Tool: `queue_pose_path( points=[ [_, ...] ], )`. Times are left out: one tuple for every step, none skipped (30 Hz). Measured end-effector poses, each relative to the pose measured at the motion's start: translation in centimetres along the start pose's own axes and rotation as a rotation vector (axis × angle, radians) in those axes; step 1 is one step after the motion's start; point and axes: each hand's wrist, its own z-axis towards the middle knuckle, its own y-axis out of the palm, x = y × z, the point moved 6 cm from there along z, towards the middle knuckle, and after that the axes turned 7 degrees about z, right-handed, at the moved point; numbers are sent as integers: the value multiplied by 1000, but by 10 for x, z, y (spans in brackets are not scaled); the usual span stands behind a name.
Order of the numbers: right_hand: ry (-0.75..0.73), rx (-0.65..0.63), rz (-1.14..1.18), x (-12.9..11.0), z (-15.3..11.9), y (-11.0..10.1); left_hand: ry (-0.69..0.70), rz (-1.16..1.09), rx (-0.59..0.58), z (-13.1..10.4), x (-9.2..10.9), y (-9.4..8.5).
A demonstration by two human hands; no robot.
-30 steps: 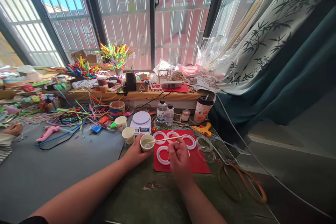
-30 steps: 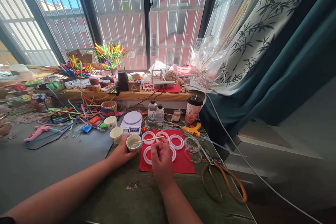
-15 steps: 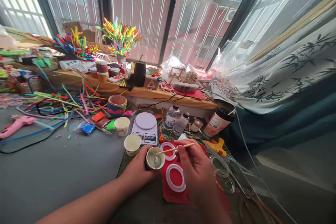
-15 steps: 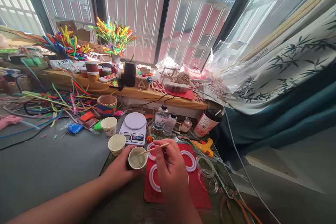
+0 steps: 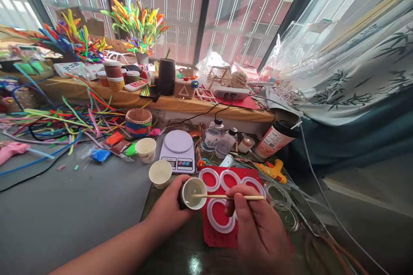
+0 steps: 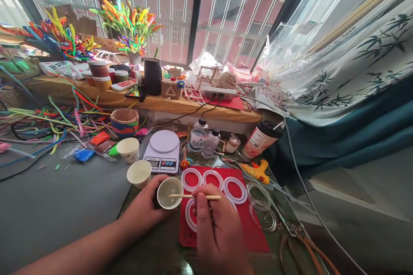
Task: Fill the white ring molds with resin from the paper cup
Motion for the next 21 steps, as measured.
queue_pose_path(
  points=[
    [-24, -17, -10, -4, -1, 1, 5, 9, 10, 0, 0, 0],
    [-48, -24, -18, -6, -2, 1, 11, 18, 20, -1, -1, -1],
    [-66, -28, -17, -8, -2, 0, 17, 25, 31, -1, -1, -1],
    [-77, -34, -9, -9, -2, 0, 21, 30, 39, -1, -1, -1],
    [-85, -42, 2, -9, -1, -1, 22, 33, 42, -1, -2, -1],
    [-93, -45, 11, -10, -1, -2, 22, 36, 40, -1, -2, -1],
    [-105, -37, 14, -11, 0, -3, 22, 37, 34, -1, -2, 0],
    [-116, -22, 14, -13, 0, -5, 24, 36, 26, -1, -3, 1],
    [-121, -12, 12, -13, 1, -6, 27, 34, 17, -1, -3, 1],
    [-119, -14, 11, -14, 2, -7, 32, 34, 15, 0, -4, 2],
    [-116, -27, 9, -14, 3, -7, 39, 36, 19, 0, -5, 1],
    [-119, -40, 1, -14, 3, -7, 48, 39, 26, 0, -6, 1],
    [-131, -47, -12, -15, 4, -7, 57, 44, 34, 1, -7, 1],
    [-149, -49, -24, -15, 4, -7, 65, 49, 40, 1, -8, 1],
    [-169, -52, -29, -15, 4, -8, 71, 50, 44, 2, -9, 1],
    [-190, -58, -28, -16, 4, -8, 74, 49, 47, 2, -9, 1],
    [-212, -68, -24, -16, 4, -8, 74, 47, 50, 3, -10, 0],
    [-233, -77, -25, -16, 4, -8, 71, 44, 56, 3, -11, 0],
    [-250, -81, -30, -16, 4, -8, 68, 41, 62, 3, -11, -1],
    [-261, -85, -33, -16, 4, -8, 65, 39, 67, 4, -11, -1],
    [-264, -96, -31, -15, 4, -7, 63, 39, 70, 3, -10, -2]
  ],
)
